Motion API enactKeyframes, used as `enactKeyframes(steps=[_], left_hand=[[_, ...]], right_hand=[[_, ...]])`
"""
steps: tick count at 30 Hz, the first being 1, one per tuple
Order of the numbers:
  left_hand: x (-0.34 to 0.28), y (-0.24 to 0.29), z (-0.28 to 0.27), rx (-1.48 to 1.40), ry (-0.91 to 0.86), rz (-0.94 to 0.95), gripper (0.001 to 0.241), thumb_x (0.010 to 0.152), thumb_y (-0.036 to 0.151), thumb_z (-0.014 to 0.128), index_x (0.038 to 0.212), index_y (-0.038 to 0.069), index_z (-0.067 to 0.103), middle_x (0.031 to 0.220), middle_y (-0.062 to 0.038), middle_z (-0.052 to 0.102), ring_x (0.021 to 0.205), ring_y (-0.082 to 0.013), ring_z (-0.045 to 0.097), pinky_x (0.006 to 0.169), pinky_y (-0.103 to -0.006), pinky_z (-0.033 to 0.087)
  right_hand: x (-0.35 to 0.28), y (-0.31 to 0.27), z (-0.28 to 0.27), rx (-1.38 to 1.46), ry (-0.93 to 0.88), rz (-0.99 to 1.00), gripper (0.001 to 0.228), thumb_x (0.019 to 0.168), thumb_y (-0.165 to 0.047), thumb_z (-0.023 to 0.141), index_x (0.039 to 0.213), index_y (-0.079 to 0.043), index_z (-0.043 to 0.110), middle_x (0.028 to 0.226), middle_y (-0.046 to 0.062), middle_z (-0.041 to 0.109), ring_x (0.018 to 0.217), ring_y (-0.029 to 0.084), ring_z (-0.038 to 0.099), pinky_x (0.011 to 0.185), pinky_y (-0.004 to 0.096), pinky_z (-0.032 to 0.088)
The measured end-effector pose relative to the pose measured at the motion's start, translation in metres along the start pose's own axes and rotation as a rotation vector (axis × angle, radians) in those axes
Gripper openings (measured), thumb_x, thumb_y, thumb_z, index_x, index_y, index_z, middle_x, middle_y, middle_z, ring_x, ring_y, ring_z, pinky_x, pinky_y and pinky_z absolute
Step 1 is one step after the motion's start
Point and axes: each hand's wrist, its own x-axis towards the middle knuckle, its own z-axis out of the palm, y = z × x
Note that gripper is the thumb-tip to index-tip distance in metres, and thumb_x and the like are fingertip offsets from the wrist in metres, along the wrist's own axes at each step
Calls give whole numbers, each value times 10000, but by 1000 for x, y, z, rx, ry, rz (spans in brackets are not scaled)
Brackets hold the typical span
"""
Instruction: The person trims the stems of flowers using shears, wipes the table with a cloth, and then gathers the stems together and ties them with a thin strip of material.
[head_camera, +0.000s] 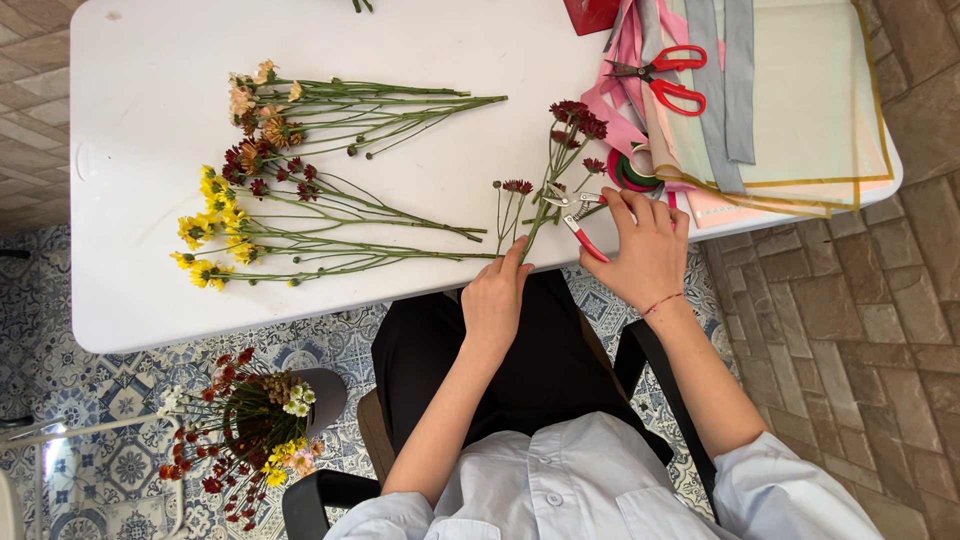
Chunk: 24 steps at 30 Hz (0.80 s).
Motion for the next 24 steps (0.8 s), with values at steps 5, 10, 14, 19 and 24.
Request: enactKeyframes(steps=[5, 10, 14, 19, 24], left_hand=[[6, -2, -10, -62, -6, -47, 364, 960, 297, 582, 1307, 187, 558, 748, -33, 666, 689, -206, 686, 575, -357, 578], [40, -16, -17, -236, 25, -154, 389, 967, 296, 591, 1332, 168, 554, 823, -58, 706, 695, -212, 698, 629, -353, 575], [89, -33, -41, -568, 209, -323, 634, 936, 198, 638, 1471, 136, 304, 910, -179, 697, 704, -275, 709, 633, -389, 581], [159, -89, -27, -927, 512, -531, 771, 895, 255, 624, 1524, 69, 216, 759, -28, 554, 615, -137, 681, 567, -258, 516], [221, -140, 1, -1198, 786, -734, 328, 960, 131, 526, 1239, 16, 400, 878, -143, 659, 653, -192, 681, 569, -288, 579]], right_hand=[[-6, 3, -16, 91, -59, 45, 747, 664, -462, 747, 1322, -141, 600, 1180, 51, 603, 1073, 245, 570, 948, 424, 346], [-18, 8, -29, 444, -64, 78, 791, 646, -395, 818, 1351, -128, 580, 1186, 42, 617, 1050, 227, 595, 906, 397, 385], [-34, 17, -23, 743, -85, 193, 737, 691, -198, 815, 1359, -34, 550, 1223, 187, 591, 1114, 317, 576, 944, 413, 404], [-38, 9, -35, 827, -231, 405, 678, 757, -159, 727, 1388, -22, 520, 1299, 98, 564, 1131, 168, 502, 957, 314, 406], [-38, 9, -28, 869, -244, 540, 696, 768, -108, 705, 1423, -9, 491, 1251, 140, 565, 951, 194, 497, 903, 316, 395]])
